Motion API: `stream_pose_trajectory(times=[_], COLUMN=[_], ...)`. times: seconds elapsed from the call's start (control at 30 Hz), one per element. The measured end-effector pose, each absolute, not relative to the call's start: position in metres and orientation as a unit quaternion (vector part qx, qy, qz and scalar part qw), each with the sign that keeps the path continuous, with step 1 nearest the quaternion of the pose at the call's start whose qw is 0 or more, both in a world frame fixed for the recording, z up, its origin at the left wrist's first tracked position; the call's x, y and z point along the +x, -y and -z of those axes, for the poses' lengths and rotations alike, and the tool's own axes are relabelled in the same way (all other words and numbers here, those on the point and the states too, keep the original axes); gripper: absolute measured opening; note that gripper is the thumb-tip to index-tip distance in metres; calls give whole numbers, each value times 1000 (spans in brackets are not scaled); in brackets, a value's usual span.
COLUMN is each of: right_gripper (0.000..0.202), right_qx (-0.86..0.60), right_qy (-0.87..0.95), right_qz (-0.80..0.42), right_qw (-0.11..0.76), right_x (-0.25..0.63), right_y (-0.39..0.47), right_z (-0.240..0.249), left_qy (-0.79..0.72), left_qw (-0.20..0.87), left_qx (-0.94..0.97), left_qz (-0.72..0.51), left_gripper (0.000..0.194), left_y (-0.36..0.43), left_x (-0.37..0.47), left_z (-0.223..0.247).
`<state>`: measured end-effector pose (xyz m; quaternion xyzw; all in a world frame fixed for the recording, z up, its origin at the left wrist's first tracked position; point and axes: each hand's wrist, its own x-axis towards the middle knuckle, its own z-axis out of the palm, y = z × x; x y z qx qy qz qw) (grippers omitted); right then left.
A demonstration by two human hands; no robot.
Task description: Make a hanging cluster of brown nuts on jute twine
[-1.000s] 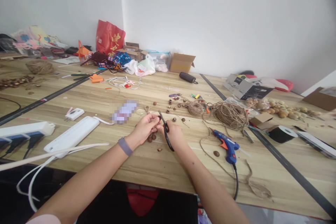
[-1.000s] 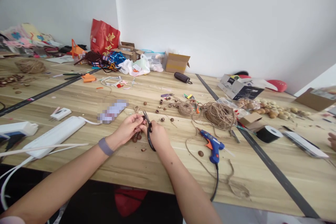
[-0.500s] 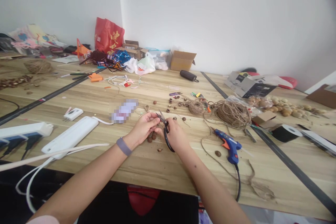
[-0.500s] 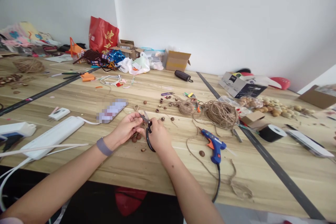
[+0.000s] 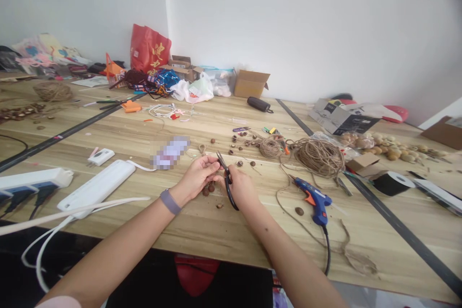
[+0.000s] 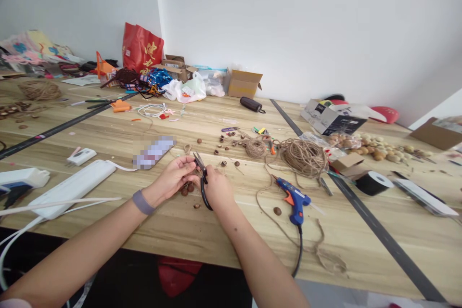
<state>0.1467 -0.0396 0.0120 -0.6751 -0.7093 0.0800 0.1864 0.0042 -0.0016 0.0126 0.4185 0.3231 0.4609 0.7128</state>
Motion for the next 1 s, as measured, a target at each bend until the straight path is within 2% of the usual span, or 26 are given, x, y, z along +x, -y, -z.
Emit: stream_pose_trajectory(times=[0.23,0.33,0.53,0.73,1.0], right_gripper=[29,29,39,38,39], right_qx=[-660,-663,-684,-692,-702], right_qy=[686,681,692,699,696], right_qz=[-138,-132,-35,-7,6], right_qw=[273,281,229,178,151], right_x=[154,156,150,147,147], right_y=[34,35,39,42,43], right_z=[-10,-10,-9,-11,-13], left_qy=[-294,-278,-258,-254,-286], left_qw=[746,758,766,780,767], left_qx=[368,341,327,330,344], left_qz=[-471,-482,-489,-466,-460], left_gripper=[29,31,34,36,25], left_y=[-1,-5,-6,-1,-3], left_x=[2,1,1,1,2], left_z=[-14,-14,-9,-12,-11])
